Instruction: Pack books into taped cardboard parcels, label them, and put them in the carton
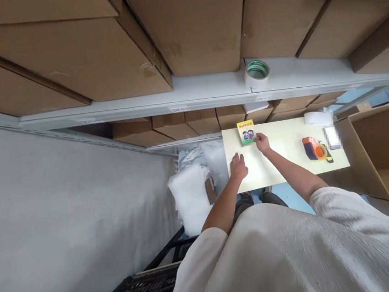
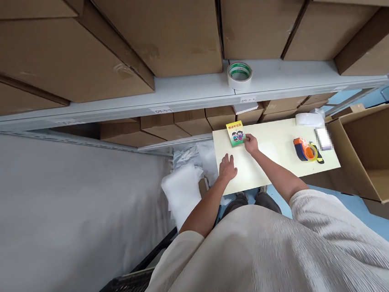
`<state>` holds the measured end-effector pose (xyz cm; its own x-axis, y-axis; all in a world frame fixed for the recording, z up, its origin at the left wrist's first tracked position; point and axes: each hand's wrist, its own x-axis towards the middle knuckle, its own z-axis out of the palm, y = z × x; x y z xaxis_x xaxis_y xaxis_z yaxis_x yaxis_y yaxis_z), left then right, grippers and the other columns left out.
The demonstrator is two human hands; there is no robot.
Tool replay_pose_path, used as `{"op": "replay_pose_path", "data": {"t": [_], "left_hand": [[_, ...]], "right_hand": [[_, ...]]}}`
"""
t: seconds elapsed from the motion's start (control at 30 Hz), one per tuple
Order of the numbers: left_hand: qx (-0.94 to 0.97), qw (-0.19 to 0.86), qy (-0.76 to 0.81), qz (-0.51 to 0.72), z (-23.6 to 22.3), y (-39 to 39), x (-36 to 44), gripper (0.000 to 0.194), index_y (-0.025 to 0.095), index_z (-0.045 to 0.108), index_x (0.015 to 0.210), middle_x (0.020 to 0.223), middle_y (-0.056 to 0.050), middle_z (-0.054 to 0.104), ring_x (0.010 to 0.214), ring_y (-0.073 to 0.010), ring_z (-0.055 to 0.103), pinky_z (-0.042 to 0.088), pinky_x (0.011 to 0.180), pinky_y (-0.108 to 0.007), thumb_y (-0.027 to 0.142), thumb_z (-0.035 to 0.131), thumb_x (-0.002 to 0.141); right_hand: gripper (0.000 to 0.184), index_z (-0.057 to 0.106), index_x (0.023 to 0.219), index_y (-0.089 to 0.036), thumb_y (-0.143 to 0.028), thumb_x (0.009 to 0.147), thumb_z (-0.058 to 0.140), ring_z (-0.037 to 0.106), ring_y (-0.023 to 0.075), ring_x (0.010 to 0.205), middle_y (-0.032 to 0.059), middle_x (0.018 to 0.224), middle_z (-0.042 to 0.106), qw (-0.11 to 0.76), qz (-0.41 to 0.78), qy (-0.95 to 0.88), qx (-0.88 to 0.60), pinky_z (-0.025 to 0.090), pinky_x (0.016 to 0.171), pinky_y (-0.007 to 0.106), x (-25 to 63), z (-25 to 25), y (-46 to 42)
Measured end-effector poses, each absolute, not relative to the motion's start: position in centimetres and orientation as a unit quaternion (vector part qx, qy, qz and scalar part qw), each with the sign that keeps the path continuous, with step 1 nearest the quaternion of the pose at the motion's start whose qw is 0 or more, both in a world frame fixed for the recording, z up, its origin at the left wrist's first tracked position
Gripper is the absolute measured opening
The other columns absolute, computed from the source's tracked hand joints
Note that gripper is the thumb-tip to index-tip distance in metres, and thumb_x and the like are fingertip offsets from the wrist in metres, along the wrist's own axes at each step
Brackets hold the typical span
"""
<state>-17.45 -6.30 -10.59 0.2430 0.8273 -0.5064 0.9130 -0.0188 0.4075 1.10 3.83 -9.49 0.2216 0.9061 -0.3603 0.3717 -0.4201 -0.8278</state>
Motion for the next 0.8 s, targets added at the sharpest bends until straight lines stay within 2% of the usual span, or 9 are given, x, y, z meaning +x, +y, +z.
{"op": "replay_pose_path", "data": {"t": [0.13,0.3,0.37,0.47,0.6,0.73,0.8], "left_hand": [[0.715,0.334,0.609,-0.082,-10.5,-6.9,-17.1,0.097,0.019,0.021,0.176,0.186,-0.021,0.012,0.171,-0.04,0.019,0.02,0.137,-0.059,0.028,0.068,0.091],[0.713,0.304,0.625,-0.086,-9.8,-7.6,-16.8,0.098,0.021,0.019,0.177,0.186,-0.021,0.009,0.172,-0.0407,0.016,0.015,0.136,-0.066,0.028,0.066,0.092],[0.724,0.293,0.62,-0.073,-9.2,-7.9,-16.2,0.095,0.02,0.019,0.177,0.186,-0.021,0.01,0.172,-0.0401,0.015,0.014,0.137,-0.065,0.027,0.063,0.094],[0.751,0.299,0.587,-0.051,-8.4,-8.7,-14.2,0.088,0.021,0.022,0.177,0.186,-0.019,0.016,0.17,-0.0373,0.022,0.02,0.137,-0.057,0.027,0.059,0.098],[0.764,0.348,0.542,-0.042,-7.8,-10.2,-10.1,0.081,0.022,0.026,0.176,0.184,-0.016,0.025,0.167,-0.0349,0.032,0.031,0.134,-0.049,0.029,0.056,0.101],[0.756,0.378,0.532,-0.056,-7.8,-11.3,-6.8,0.082,0.022,0.028,0.175,0.184,-0.017,0.024,0.165,-0.0365,0.036,0.036,0.131,-0.049,0.029,0.058,0.099],[0.745,0.386,0.539,-0.072,-8.0,-11.6,-6.0,0.084,0.023,0.028,0.175,0.184,-0.018,0.023,0.165,-0.0369,0.036,0.037,0.13,-0.05,0.029,0.06,0.098]], "right_hand": [[0.036,0.071,0.11,-0.019,-0.043,0.085,0.061,0.064,0.0226,0.089,0.0041,0.093,0.073,0.324,0.437,-0.419,-0.727,0.055,0.087,0.035,6.1,-8.7,-1.1],[0.035,0.071,0.105,-0.02,-0.048,0.086,0.062,0.062,0.0229,0.083,0.0024,0.082,0.07,0.287,0.44,-0.387,-0.758,0.055,0.08,0.035,9.6,-8.7,-7.9],[0.034,0.072,0.104,-0.02,-0.047,0.086,0.062,0.064,0.0234,0.083,0.0028,0.082,0.07,0.274,0.446,-0.371,-0.767,0.055,0.079,0.035,10.0,-8.9,-9.5],[0.035,0.074,0.107,-0.019,-0.045,0.085,0.061,0.068,0.0244,0.086,0.0041,0.086,0.074,0.252,0.449,-0.358,-0.779,0.058,0.081,0.036,10.2,-9.3,-10.6],[0.037,0.077,0.114,-0.021,-0.038,0.086,0.061,0.072,0.0253,0.097,0.0063,0.101,0.08,0.21,0.445,-0.376,-0.785,0.06,0.092,0.04,10.8,-10.0,-11.0],[0.042,0.078,0.124,-0.022,-0.028,0.088,0.058,0.073,0.025,0.114,0.0091,0.122,0.08,0.18,0.429,-0.406,-0.787,0.056,0.106,0.041,12.2,-10.9,-11.4],[0.046,0.077,0.129,-0.021,-0.024,0.087,0.057,0.072,0.0247,0.117,0.0102,0.126,0.079,0.168,0.428,-0.422,-0.781,0.055,0.109,0.041,12.8,-11.2,-11.6]]}}
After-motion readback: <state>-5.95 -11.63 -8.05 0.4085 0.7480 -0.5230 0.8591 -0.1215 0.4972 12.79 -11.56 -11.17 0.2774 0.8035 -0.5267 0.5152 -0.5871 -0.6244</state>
